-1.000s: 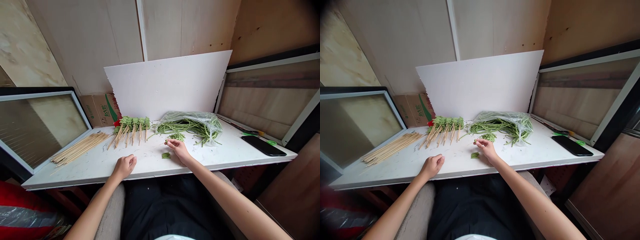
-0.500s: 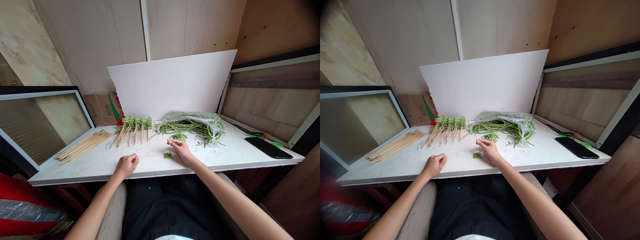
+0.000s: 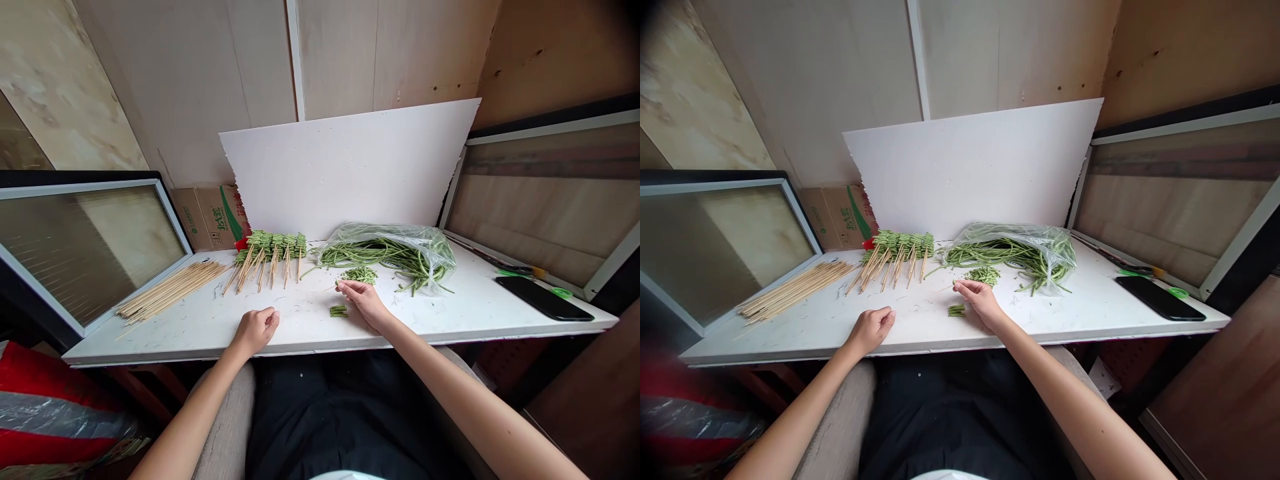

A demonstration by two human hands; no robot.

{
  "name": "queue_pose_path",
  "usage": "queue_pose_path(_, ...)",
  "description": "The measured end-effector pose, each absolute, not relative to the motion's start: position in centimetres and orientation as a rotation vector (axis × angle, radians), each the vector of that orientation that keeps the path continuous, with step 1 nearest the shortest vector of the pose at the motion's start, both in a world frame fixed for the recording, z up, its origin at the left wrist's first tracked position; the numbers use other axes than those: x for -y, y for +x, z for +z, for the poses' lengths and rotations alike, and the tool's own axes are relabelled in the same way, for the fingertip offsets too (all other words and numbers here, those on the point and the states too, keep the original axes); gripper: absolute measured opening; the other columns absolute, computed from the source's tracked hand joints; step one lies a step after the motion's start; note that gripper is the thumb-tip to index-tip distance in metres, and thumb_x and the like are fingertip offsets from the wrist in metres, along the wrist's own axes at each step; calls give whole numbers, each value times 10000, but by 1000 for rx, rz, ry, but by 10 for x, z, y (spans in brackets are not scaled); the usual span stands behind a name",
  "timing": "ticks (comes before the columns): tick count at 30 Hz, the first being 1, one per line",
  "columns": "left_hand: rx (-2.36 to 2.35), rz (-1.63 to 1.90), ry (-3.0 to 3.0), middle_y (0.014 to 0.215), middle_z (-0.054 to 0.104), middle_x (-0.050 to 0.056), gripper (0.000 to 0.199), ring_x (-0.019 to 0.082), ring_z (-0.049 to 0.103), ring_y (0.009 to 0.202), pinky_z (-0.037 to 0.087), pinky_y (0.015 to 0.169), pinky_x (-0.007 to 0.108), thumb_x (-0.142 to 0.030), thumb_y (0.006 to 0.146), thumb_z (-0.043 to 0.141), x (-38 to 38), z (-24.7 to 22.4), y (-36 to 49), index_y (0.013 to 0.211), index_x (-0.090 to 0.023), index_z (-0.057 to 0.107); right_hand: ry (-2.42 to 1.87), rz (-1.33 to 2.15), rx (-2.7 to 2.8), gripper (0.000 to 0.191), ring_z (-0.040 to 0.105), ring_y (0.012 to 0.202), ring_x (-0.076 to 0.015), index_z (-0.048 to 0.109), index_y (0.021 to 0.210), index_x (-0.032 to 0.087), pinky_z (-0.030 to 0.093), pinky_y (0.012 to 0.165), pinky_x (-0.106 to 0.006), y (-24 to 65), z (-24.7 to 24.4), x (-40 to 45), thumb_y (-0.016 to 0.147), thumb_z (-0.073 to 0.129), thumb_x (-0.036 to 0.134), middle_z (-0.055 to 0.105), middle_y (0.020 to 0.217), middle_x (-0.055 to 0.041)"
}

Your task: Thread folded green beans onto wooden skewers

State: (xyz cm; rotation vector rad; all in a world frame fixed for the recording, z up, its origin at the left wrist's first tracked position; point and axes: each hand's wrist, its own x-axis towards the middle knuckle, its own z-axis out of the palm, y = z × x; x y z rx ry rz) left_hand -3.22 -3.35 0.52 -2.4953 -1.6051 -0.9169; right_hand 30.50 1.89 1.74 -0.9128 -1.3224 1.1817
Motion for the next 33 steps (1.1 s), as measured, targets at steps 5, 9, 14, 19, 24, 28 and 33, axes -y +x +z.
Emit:
queue_pose_path(5,1630,-877,-2520,571,508,-35,330,164,509,528,299,573,268,-389,1054,391,38,12,-29,786,-235,508,-888,1176,1325,492,670,1016,-271,806,1067,230,529,809,-402,304,16,-21,779,808,629,753,1100,-96)
queue_pose_path(9,1656,-954,-2468,620,557,-49,234,173,586,581,372,609,262,-419,1069,410,37,11,-28,997,-251,555,-909,1130,1281,500,659,1046,-279,796,1057,232,512,785,-371,305,15,-24,763,815,636,757,1090,-91)
queue_pose_path(14,1568,-1179,-2402,939,732,26,214,189,720,848,493,725,269,-433,1051,504,28,1,-31,1088,-246,603,-962,1064,1202,563,662,1033,-290,785,1067,222,483,743,-338,307,12,-29,730,816,672,766,1108,-103)
queue_pose_path(19,1474,-1196,-2405,974,749,47,217,184,708,849,505,758,283,-389,1052,524,26,-1,-32,1032,-229,670,-962,1063,1200,575,653,1053,-289,774,1092,214,475,739,-328,308,11,-30,744,801,671,762,1126,-112)
queue_pose_path(24,1447,-1199,-2424,940,750,47,213,181,703,837,500,756,281,-335,1057,518,27,1,-32,1007,-215,688,-934,1104,1216,548,644,988,-247,781,1079,224,480,716,-310,308,10,-30,752,800,663,755,1108,-84)
queue_pose_path(28,1387,-1221,-2466,913,748,45,212,170,697,795,505,744,278,-274,1058,501,27,-1,-32,1012,-209,698,-923,1125,1237,551,642,986,-242,787,1088,225,489,709,-302,309,10,-31,765,782,672,754,1114,-80)
queue_pose_path(33,1317,-1212,-2503,927,751,49,201,177,700,834,511,765,279,-235,1049,513,27,-2,-33,1029,-201,709,-935,1132,1206,511,640,1029,-256,804,1053,232,474,737,-309,310,11,-31,765,791,654,758,1123,-85)
